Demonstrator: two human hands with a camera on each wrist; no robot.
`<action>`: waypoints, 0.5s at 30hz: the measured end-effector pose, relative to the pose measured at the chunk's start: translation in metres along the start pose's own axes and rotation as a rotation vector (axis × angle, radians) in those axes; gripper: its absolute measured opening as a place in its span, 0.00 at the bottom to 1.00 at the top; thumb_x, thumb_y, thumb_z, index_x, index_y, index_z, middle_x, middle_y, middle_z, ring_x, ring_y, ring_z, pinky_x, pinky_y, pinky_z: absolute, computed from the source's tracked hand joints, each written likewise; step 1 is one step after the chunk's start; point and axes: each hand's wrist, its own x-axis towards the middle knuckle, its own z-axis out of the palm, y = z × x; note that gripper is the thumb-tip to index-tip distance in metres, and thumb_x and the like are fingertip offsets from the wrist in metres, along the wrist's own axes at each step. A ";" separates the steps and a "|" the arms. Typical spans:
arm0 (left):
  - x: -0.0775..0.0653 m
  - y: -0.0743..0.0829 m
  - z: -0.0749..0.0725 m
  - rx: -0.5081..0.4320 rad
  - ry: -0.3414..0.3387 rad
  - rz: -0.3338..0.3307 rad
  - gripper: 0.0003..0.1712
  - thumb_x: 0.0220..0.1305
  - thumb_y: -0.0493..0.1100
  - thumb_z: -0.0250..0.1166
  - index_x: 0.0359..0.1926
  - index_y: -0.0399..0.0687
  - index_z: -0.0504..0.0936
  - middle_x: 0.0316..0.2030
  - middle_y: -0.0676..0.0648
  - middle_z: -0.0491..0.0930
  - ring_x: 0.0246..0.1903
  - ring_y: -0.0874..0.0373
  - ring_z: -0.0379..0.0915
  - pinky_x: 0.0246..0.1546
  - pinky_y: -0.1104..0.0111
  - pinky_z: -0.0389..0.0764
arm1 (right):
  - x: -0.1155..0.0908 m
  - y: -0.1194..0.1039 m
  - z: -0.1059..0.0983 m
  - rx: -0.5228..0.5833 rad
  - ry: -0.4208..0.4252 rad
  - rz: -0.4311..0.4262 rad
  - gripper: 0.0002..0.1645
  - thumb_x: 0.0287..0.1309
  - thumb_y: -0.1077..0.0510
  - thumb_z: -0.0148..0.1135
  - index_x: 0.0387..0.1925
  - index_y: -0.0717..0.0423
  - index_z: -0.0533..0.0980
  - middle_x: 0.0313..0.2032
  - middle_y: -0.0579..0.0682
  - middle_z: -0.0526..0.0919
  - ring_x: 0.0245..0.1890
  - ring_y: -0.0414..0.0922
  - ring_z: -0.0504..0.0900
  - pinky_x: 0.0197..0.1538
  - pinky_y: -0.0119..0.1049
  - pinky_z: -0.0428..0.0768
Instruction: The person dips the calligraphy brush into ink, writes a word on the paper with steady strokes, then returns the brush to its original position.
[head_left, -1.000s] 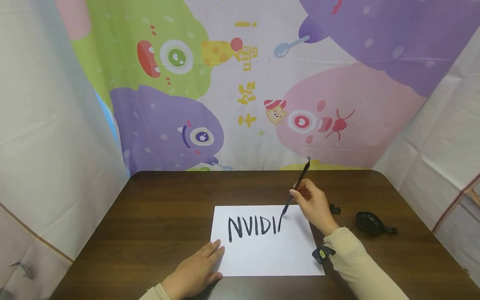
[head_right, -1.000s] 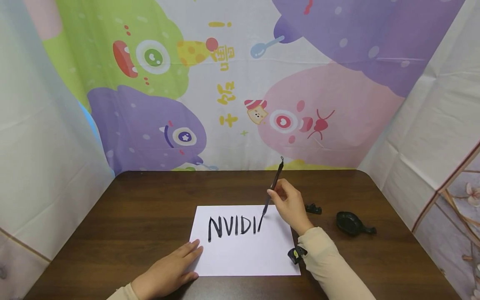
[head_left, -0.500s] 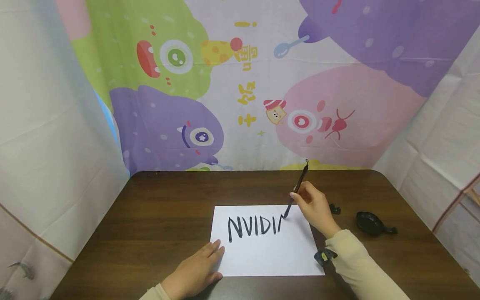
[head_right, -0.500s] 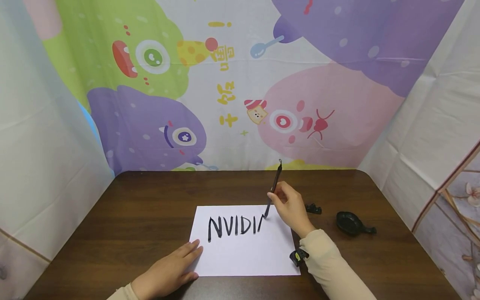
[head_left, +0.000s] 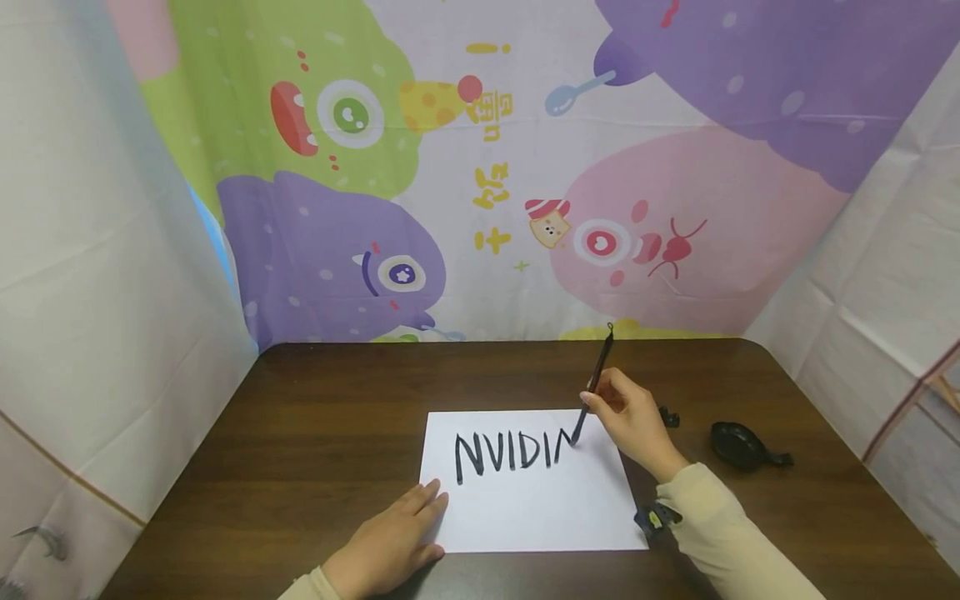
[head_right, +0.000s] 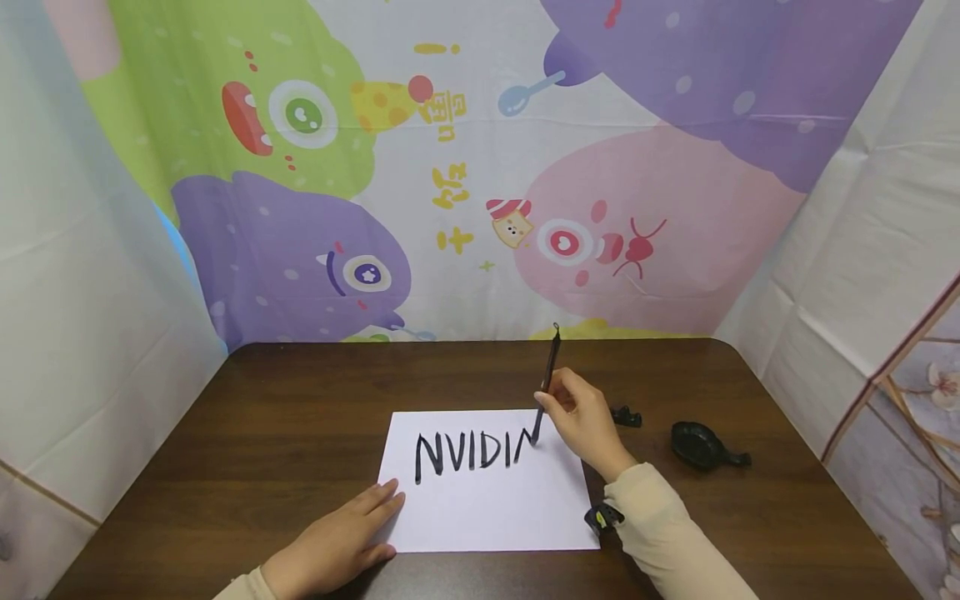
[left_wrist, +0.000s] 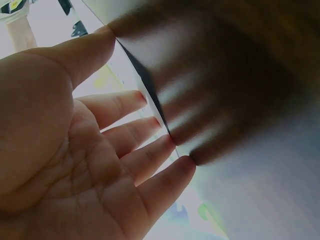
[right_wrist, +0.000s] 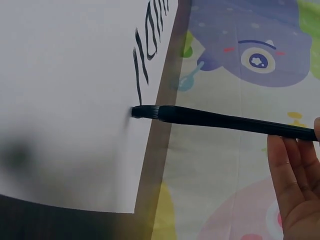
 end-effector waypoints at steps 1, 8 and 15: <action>0.000 0.000 0.000 -0.001 -0.001 0.000 0.35 0.60 0.52 0.67 0.65 0.39 0.72 0.67 0.37 0.69 0.64 0.40 0.69 0.60 0.47 0.75 | -0.001 -0.001 0.000 -0.004 -0.004 0.001 0.07 0.59 0.63 0.67 0.35 0.55 0.75 0.29 0.47 0.83 0.30 0.32 0.80 0.36 0.28 0.83; 0.000 0.000 0.000 -0.004 -0.004 -0.002 0.35 0.60 0.51 0.67 0.65 0.39 0.72 0.68 0.37 0.69 0.65 0.39 0.68 0.59 0.46 0.75 | -0.004 -0.005 -0.005 -0.052 -0.015 -0.010 0.07 0.58 0.63 0.68 0.36 0.55 0.76 0.27 0.44 0.81 0.29 0.32 0.80 0.34 0.29 0.83; 0.000 -0.001 0.001 0.005 0.004 0.000 0.35 0.60 0.52 0.67 0.65 0.40 0.72 0.67 0.38 0.69 0.64 0.40 0.69 0.59 0.47 0.75 | -0.008 -0.007 -0.008 -0.035 -0.039 -0.021 0.07 0.58 0.63 0.67 0.37 0.54 0.76 0.27 0.44 0.83 0.29 0.32 0.81 0.34 0.29 0.83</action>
